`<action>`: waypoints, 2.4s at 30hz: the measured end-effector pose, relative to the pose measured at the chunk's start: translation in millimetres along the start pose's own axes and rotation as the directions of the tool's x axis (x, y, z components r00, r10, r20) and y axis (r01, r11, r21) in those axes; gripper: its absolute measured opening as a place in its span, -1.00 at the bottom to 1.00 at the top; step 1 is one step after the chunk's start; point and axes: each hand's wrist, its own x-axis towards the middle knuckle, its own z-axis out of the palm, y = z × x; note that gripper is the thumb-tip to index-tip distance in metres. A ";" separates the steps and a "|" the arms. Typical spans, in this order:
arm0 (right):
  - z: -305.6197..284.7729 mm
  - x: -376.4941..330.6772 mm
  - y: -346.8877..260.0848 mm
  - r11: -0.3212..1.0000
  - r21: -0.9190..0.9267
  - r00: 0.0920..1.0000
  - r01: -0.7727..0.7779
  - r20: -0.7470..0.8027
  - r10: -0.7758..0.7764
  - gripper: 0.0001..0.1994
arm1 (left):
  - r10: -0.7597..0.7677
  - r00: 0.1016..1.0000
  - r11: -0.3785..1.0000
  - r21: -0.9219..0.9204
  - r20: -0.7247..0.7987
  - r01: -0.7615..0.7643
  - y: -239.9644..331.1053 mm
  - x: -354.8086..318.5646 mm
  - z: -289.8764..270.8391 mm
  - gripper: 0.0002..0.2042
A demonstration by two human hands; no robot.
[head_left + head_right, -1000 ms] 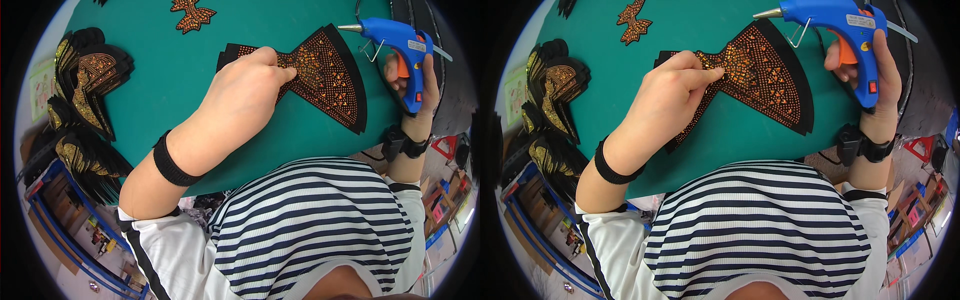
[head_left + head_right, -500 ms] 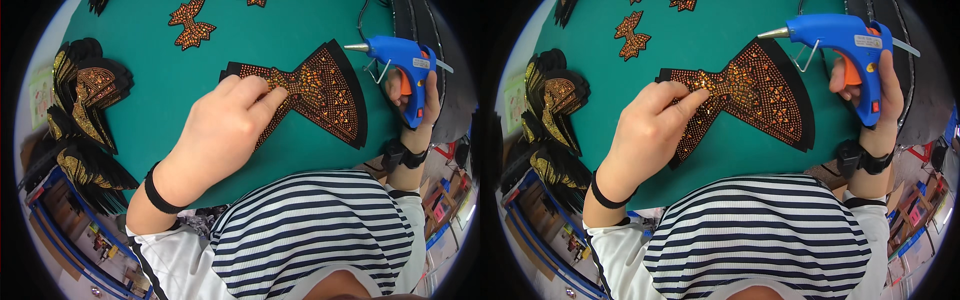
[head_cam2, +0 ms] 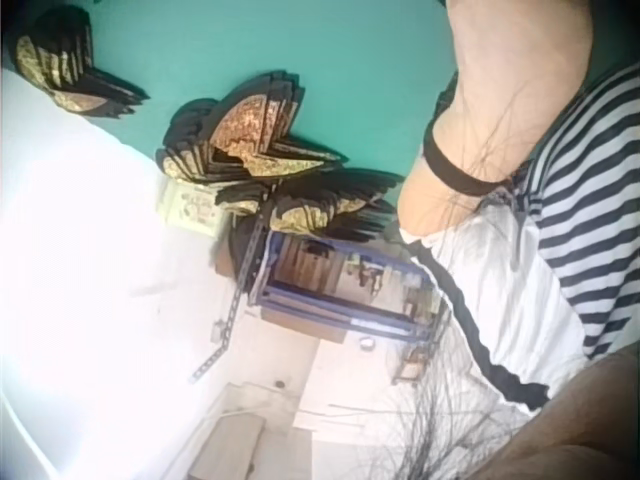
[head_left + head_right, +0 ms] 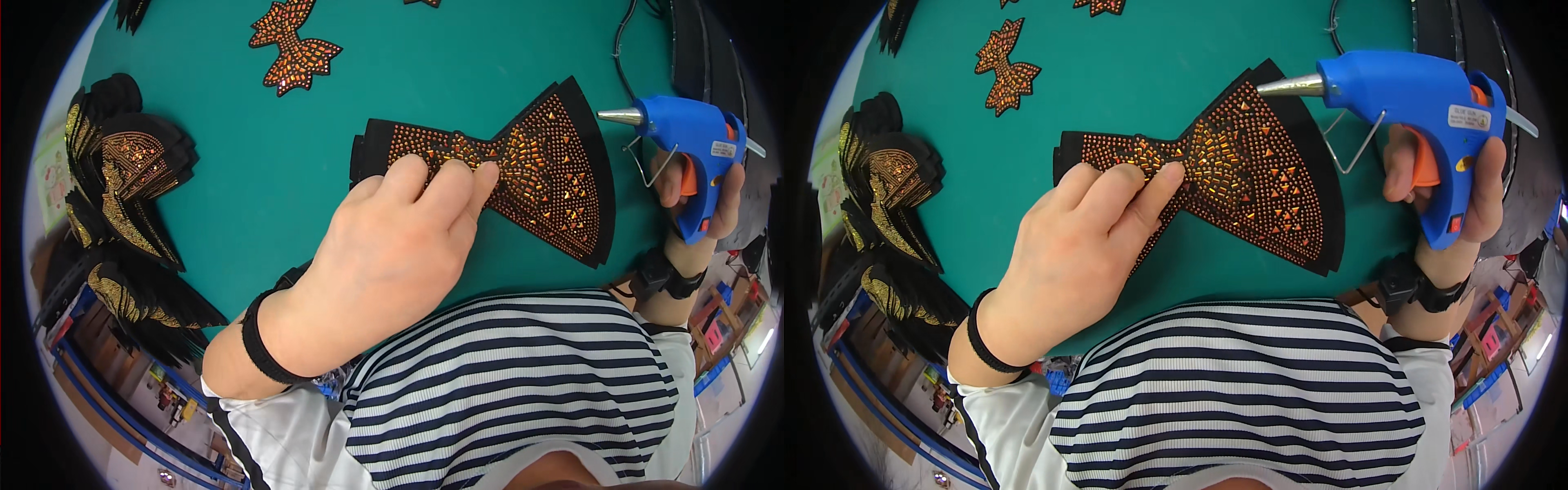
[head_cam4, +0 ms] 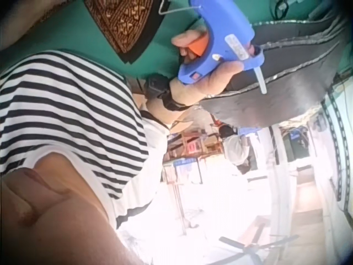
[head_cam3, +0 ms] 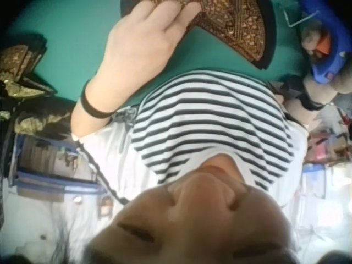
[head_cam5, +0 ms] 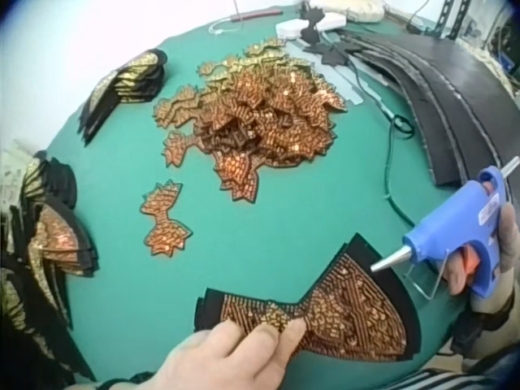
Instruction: The recorder uses a hot glue gun to attach small decorative bows onto larger shoe components.
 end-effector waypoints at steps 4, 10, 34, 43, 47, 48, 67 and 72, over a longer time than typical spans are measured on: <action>-1.2 -1.1 -2.5 0.999 -0.041 1.000 -0.004 0.008 0.004 -0.25 | 0.020 1.000 1.000 0.018 -0.004 -0.020 0.0 3.2 0.6 -0.62; -2.2 0.0 -2.1 0.998 -0.062 1.000 0.002 0.010 -0.001 -0.25 | -0.017 1.000 1.000 0.008 -0.015 0.017 5.0 3.3 1.8 -0.60; 3.2 6.7 -0.5 0.996 0.080 0.998 0.050 0.045 -0.053 -0.38 | -0.344 0.933 0.939 -0.030 -0.103 0.343 -18.4 -19.5 -16.3 -0.50; 2.6 6.8 -1.1 0.995 0.089 0.998 0.038 0.047 -0.043 -0.41 | -0.376 0.925 0.923 -0.113 -0.056 0.368 -21.0 -7.9 -18.9 -0.50; 4.3 6.9 -1.4 0.999 0.046 1.000 0.028 -0.009 -0.027 -0.42 | -0.418 0.905 0.898 -0.186 -0.081 0.398 -23.4 -5.1 -17.4 -0.56; 3.9 6.9 -1.3 0.998 0.048 0.999 0.033 -0.004 -0.033 -0.43 | -0.427 0.901 0.891 -0.207 -0.081 0.404 -24.2 -3.8 -17.6 -0.60; -14.7 -0.5 8.5 0.998 0.049 0.983 -0.034 -0.181 0.043 -0.46 | -0.587 0.789 0.647 -0.690 -0.181 0.324 -68.3 -76.3 -63.2 -0.86; -5.4 2.7 4.5 0.998 0.065 0.984 -0.003 -0.176 0.014 -0.48 | -0.723 0.617 0.640 -0.640 -0.312 0.426 -114.6 -136.5 -135.2 -0.86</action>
